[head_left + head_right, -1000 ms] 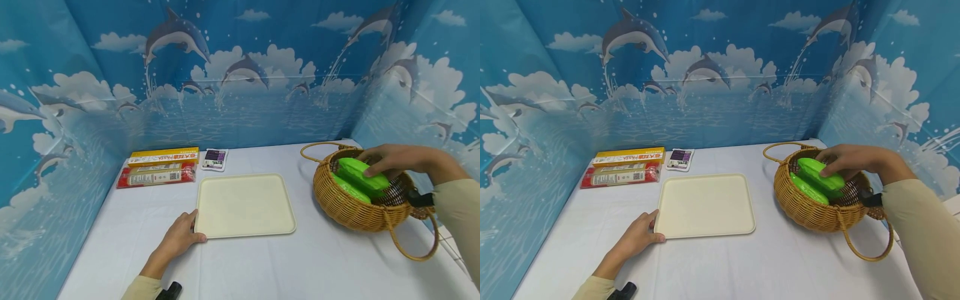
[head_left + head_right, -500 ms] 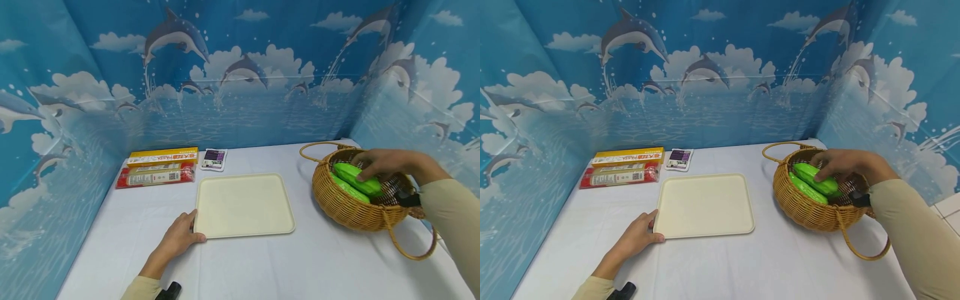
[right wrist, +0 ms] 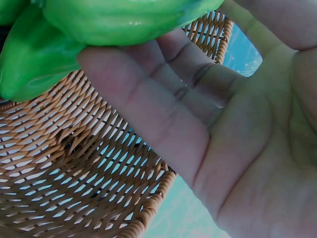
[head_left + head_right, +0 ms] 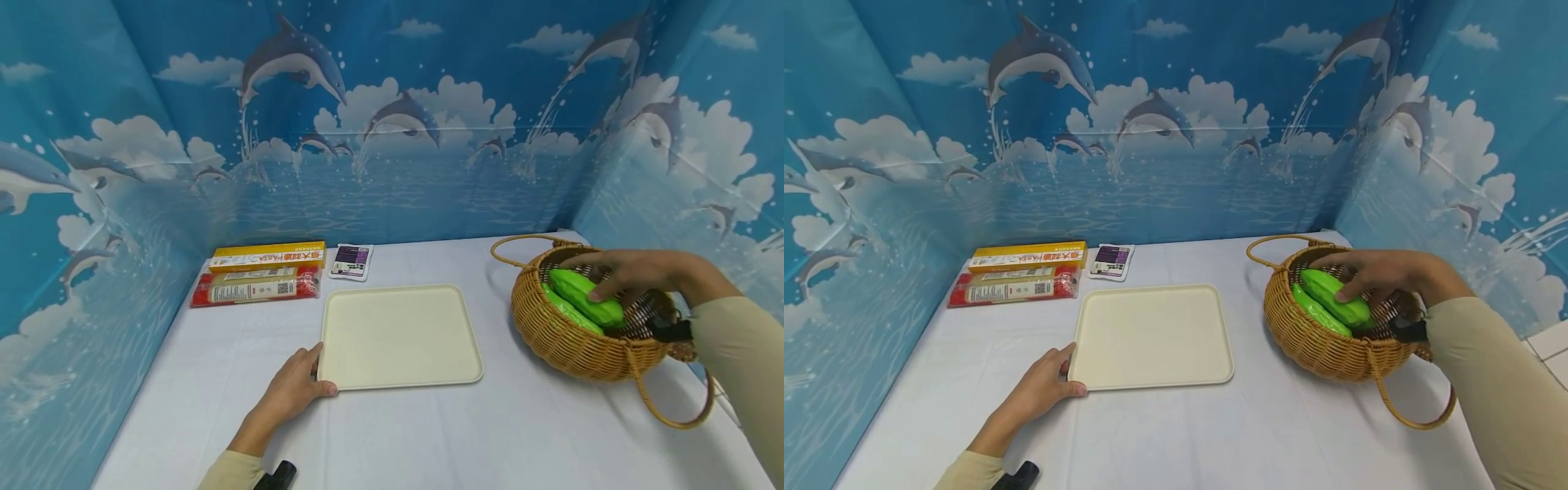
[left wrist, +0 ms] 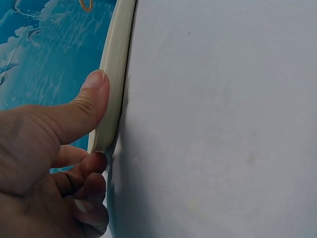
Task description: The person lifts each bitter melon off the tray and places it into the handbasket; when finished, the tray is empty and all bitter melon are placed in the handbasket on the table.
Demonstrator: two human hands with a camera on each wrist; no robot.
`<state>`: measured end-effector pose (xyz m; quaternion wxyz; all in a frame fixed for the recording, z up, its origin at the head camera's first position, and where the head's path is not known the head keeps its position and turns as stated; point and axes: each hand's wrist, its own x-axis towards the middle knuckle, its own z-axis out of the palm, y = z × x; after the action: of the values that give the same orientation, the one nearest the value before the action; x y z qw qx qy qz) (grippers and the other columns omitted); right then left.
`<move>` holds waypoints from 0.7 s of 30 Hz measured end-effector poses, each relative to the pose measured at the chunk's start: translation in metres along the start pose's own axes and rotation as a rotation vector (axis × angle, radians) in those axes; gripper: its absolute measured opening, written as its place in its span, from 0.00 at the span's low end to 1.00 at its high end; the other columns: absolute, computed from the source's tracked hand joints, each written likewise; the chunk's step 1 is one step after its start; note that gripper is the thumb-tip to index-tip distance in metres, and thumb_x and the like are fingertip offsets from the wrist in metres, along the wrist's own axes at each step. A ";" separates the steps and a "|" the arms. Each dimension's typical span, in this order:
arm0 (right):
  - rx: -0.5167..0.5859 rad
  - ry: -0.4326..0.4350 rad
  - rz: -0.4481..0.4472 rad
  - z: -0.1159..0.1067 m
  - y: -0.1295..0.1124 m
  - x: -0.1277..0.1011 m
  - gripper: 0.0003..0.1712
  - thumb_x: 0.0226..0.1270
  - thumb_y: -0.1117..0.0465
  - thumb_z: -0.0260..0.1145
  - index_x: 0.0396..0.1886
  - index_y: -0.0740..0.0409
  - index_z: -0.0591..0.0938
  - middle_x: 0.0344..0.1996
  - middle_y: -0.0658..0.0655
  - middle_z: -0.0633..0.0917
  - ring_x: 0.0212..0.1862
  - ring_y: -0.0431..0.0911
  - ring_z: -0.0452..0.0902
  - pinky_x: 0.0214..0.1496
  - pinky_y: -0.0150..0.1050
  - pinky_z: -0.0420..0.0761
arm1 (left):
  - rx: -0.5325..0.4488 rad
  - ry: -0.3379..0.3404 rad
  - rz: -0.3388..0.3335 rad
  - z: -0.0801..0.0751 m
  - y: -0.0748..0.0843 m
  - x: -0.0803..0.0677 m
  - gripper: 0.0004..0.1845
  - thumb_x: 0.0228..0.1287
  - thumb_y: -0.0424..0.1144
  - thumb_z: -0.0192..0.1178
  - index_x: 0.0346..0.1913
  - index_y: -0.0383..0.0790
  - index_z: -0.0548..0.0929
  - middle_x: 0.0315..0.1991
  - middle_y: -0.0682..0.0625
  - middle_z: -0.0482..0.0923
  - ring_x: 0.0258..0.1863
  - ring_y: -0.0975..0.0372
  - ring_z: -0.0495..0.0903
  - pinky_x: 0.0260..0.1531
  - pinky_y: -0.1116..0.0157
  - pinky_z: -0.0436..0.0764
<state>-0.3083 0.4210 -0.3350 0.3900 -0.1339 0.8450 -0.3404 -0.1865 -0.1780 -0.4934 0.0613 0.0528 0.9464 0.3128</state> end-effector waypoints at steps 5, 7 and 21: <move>0.005 0.010 0.002 0.001 0.000 0.001 0.50 0.76 0.56 0.64 0.83 0.56 0.42 0.78 0.75 0.35 0.73 0.76 0.52 0.53 0.54 0.83 | -0.001 -0.001 -0.001 0.000 0.000 0.000 0.53 0.48 0.47 0.79 0.74 0.27 0.65 0.35 0.51 0.72 0.34 0.61 0.69 0.39 0.61 0.71; 0.007 0.005 0.001 0.002 -0.002 0.003 0.50 0.76 0.56 0.63 0.83 0.56 0.42 0.77 0.77 0.36 0.73 0.78 0.49 0.51 0.54 0.83 | -0.006 -0.001 -0.002 0.000 0.000 0.000 0.53 0.48 0.47 0.79 0.74 0.27 0.65 0.35 0.50 0.72 0.34 0.61 0.69 0.39 0.61 0.71; -0.050 0.046 -0.013 0.002 -0.005 0.005 0.51 0.75 0.54 0.65 0.83 0.59 0.44 0.74 0.84 0.44 0.73 0.80 0.47 0.51 0.53 0.84 | -0.010 -0.002 -0.008 0.000 -0.002 0.000 0.53 0.48 0.47 0.80 0.74 0.27 0.65 0.35 0.51 0.73 0.34 0.61 0.70 0.39 0.61 0.72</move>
<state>-0.3105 0.4144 -0.3351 0.3647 -0.1411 0.8611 -0.3248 -0.1864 -0.1801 -0.4947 0.0638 0.0489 0.9449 0.3172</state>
